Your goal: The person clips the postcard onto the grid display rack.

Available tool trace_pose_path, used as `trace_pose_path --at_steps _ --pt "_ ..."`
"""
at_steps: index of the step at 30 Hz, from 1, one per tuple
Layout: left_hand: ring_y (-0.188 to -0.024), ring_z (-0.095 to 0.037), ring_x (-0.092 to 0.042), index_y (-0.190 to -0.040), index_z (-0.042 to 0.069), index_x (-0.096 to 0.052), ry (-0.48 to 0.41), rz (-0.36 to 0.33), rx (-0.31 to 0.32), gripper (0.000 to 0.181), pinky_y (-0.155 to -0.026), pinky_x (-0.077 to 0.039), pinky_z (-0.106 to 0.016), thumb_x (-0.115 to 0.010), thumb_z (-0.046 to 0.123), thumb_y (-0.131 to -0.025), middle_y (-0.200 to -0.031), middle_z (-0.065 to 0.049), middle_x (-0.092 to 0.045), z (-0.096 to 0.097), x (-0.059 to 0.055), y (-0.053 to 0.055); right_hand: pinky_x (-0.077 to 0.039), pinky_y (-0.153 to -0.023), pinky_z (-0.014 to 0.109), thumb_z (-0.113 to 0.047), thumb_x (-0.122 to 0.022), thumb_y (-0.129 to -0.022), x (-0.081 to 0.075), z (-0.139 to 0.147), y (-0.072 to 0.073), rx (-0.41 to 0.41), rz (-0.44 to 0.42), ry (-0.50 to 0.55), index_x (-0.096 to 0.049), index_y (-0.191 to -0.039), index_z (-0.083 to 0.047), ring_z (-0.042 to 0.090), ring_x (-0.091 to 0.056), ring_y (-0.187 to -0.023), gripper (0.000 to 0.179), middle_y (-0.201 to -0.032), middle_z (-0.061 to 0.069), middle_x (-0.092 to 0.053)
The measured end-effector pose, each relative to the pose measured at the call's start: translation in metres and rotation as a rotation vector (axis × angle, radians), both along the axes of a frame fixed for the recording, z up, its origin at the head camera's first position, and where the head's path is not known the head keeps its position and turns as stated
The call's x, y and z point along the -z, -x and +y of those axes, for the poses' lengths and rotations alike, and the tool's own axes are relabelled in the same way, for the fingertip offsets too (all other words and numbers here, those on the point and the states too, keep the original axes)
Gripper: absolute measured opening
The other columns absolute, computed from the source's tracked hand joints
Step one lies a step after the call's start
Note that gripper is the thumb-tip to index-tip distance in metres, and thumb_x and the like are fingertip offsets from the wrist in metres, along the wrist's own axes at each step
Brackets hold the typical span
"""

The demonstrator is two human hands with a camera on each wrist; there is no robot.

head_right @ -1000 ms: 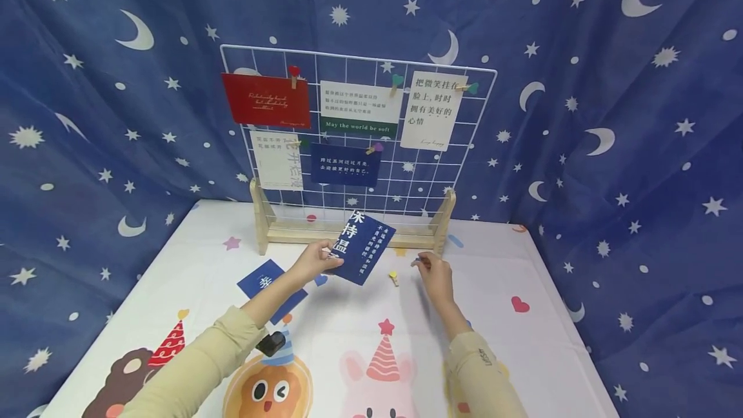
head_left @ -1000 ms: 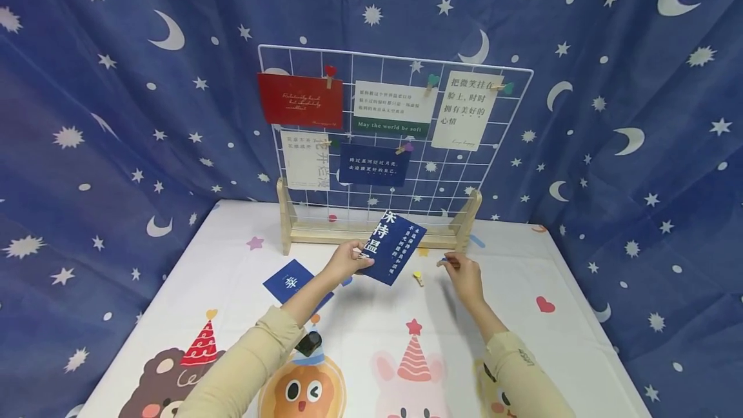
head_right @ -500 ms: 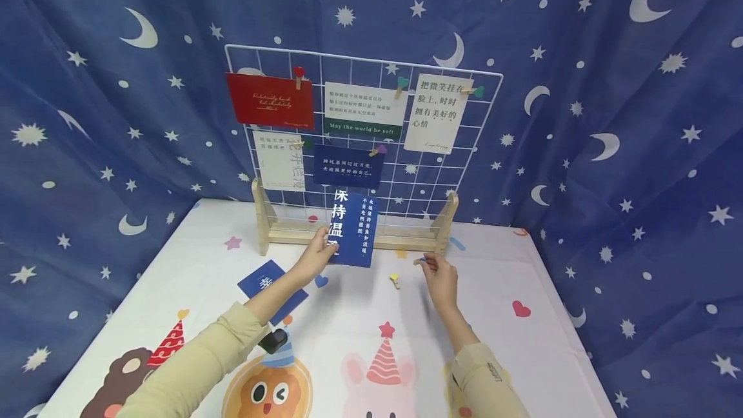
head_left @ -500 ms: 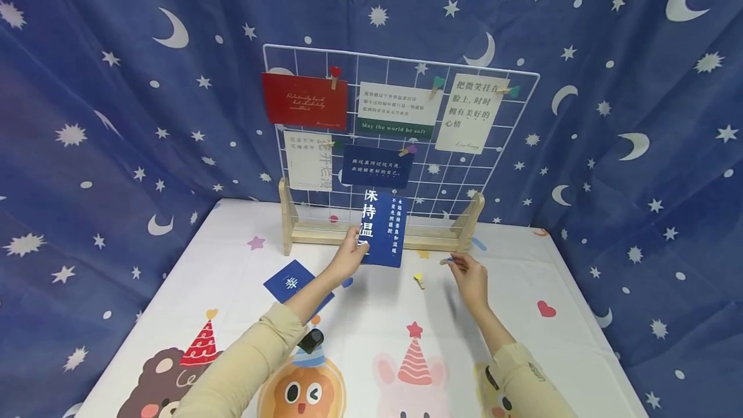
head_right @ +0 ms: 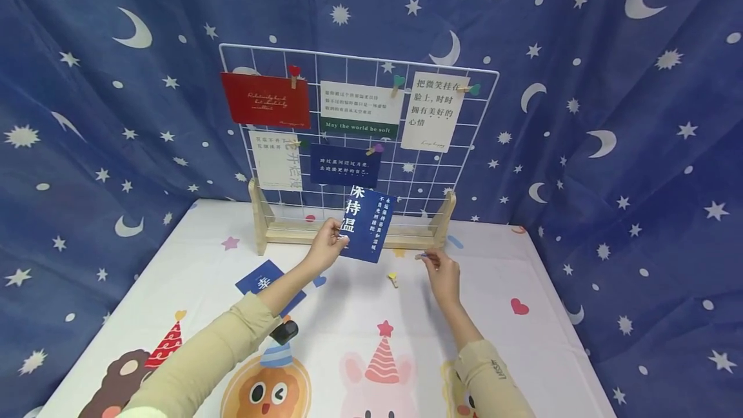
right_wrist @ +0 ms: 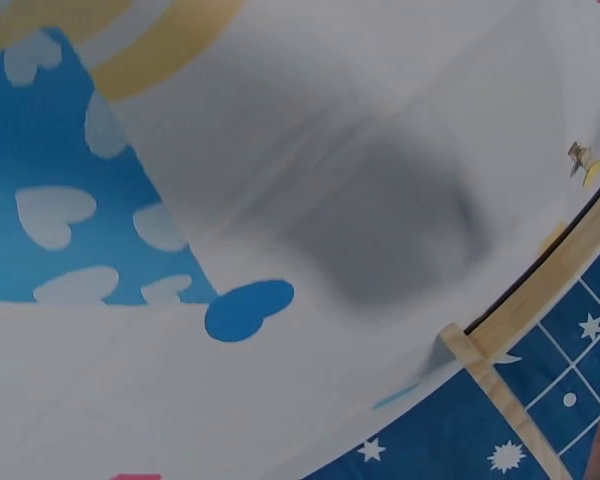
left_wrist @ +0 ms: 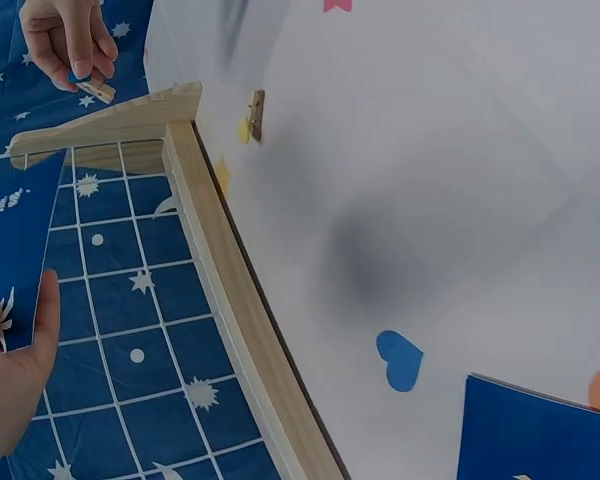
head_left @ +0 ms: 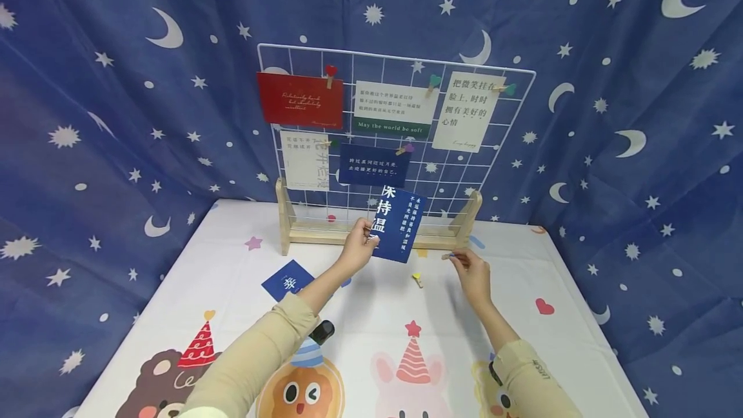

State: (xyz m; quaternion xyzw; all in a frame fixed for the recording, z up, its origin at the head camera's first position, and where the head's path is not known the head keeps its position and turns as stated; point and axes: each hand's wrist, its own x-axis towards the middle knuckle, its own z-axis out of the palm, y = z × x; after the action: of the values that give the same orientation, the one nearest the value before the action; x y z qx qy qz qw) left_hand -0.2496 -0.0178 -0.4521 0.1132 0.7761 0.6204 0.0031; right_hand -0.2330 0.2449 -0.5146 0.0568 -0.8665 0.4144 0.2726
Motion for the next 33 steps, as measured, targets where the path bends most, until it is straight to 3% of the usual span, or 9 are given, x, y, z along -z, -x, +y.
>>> trace_pose_path --at_steps 10,14,19,28,33 --pt "-0.085 -0.027 -0.063 -0.109 -0.007 -0.049 -0.019 -0.011 -0.057 0.025 -0.076 -0.056 -0.028 -0.059 -0.007 -0.086 -0.098 -0.023 -0.060 0.015 -0.003 0.004 -0.056 -0.071 0.041 0.004 -0.065 -0.084 -0.010 0.004 -0.001 -0.018 0.001 -0.039 -0.065 -0.097 0.010 0.037 -0.068 -0.077 0.015 -0.088 0.025 -0.069" --pt "-0.078 -0.026 -0.065 -0.107 -0.007 -0.049 -0.022 0.022 -0.052 0.022 -0.070 -0.055 -0.026 -0.059 -0.007 -0.087 -0.092 -0.025 -0.063 0.020 -0.003 0.006 -0.056 -0.071 0.042 0.004 -0.065 -0.083 -0.017 0.006 0.002 -0.025 0.027 -0.050 -0.065 -0.097 0.011 0.038 -0.068 -0.076 0.015 -0.088 0.026 -0.069" --pt "-0.071 -0.020 -0.061 -0.106 -0.006 -0.051 0.021 0.070 -0.090 0.021 -0.064 -0.051 -0.024 -0.060 -0.005 -0.087 -0.088 -0.026 -0.067 0.024 -0.007 0.009 -0.056 -0.070 0.041 0.001 -0.066 -0.084 -0.025 0.007 0.010 -0.032 0.051 -0.062 -0.065 -0.095 0.011 0.037 -0.069 -0.076 0.015 -0.087 0.025 -0.070" --pt "-0.060 -0.007 -0.043 -0.106 -0.008 -0.053 0.017 0.095 -0.026 0.023 -0.056 -0.039 -0.014 -0.062 -0.005 -0.085 -0.082 -0.028 -0.066 0.039 -0.006 0.020 -0.056 -0.072 0.042 -0.001 -0.064 -0.087 -0.042 0.011 0.017 -0.015 0.038 -0.038 -0.065 -0.097 0.010 0.036 -0.068 -0.078 0.016 -0.090 0.024 -0.070" --pt "-0.065 -0.011 -0.053 -0.102 -0.007 -0.054 0.008 0.098 -0.032 0.020 -0.062 -0.047 -0.017 -0.063 -0.005 -0.084 -0.087 -0.028 -0.068 0.047 -0.005 0.026 -0.052 -0.071 0.015 -0.003 -0.063 -0.087 -0.052 0.011 0.023 0.011 0.033 0.016 -0.065 -0.100 0.010 0.036 -0.067 -0.081 0.018 -0.092 0.024 -0.069"
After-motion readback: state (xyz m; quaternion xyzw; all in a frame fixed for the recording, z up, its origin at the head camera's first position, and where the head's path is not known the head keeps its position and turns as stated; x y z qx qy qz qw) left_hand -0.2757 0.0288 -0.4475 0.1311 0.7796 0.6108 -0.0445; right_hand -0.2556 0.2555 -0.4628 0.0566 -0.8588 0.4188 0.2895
